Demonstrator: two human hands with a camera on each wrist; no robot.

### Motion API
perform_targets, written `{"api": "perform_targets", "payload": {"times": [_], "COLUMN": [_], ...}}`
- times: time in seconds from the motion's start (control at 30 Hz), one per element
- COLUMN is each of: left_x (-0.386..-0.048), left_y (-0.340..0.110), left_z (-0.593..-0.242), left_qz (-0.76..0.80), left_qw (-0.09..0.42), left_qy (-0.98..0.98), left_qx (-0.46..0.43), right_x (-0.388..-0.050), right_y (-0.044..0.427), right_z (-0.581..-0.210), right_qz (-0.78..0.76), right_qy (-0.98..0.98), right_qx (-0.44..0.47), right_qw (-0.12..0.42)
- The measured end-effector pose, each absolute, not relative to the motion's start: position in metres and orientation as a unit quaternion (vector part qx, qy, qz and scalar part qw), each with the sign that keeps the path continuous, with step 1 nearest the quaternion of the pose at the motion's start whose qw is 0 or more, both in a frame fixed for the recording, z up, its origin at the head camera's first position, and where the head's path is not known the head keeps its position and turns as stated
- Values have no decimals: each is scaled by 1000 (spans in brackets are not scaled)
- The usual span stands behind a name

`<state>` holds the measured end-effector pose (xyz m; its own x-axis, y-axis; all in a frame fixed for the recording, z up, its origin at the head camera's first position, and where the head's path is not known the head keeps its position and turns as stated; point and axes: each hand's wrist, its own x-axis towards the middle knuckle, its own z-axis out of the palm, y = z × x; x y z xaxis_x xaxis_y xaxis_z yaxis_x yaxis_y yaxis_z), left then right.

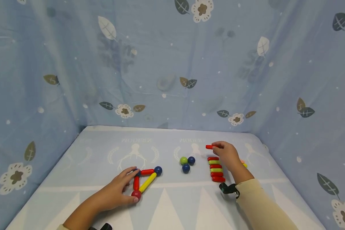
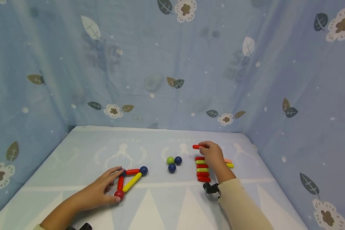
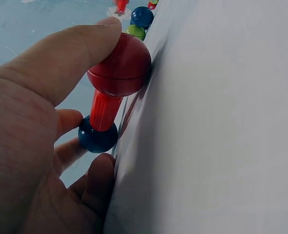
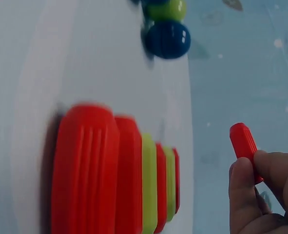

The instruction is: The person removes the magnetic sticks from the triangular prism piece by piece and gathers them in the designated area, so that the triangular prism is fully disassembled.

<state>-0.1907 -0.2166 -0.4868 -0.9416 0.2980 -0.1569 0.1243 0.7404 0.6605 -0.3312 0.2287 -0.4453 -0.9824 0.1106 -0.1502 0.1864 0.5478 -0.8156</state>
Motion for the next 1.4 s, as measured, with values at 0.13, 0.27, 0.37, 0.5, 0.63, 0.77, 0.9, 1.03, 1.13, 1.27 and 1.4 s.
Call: {"api": "perform_targets", "payload": {"times": [0.13, 0.27, 0.37, 0.5, 0.63, 0.77, 0.9, 1.03, 1.13, 1.27, 1.4], "left_x": [-191, -191, -192, -192, -191, -190, -189, -190, -190, -191, -193], "left_y": [-217, -217, -217, -216, -215, -216, -217, -216, -215, -216, -215], "left_z": [-488, -489, -489, -488, -488, -489, -491, -491, -491, -490, -490], "left_qz": [343, 344, 344, 342, 345, 346, 345, 346, 346, 345, 346], "left_qw": [128, 126, 126, 126, 127, 132, 131, 129, 130, 130, 129], "left_qy": [924, 923, 924, 925, 924, 923, 924, 924, 925, 924, 924], "left_qx": [112, 117, 115, 108, 106, 106, 104, 96, 92, 98, 101], "right_x": [-340, -348, -351, -354, -353, -351, -349, -351, -351, -351, -351], "right_y": [239, 245, 247, 247, 247, 248, 249, 249, 249, 248, 246], "right_z": [-451, -460, -464, -467, -473, -480, -483, -483, -483, -483, -483], "right_qz": [-498, -510, -513, -512, -502, -481, -473, -469, -463, -456, -444], "right_qy": [859, 849, 845, 844, 849, 860, 866, 870, 873, 876, 882], "right_qx": [103, 122, 132, 147, 151, 152, 142, 132, 131, 129, 126], "right_qw": [57, 63, 65, 66, 63, 74, 74, 74, 81, 90, 95]}}
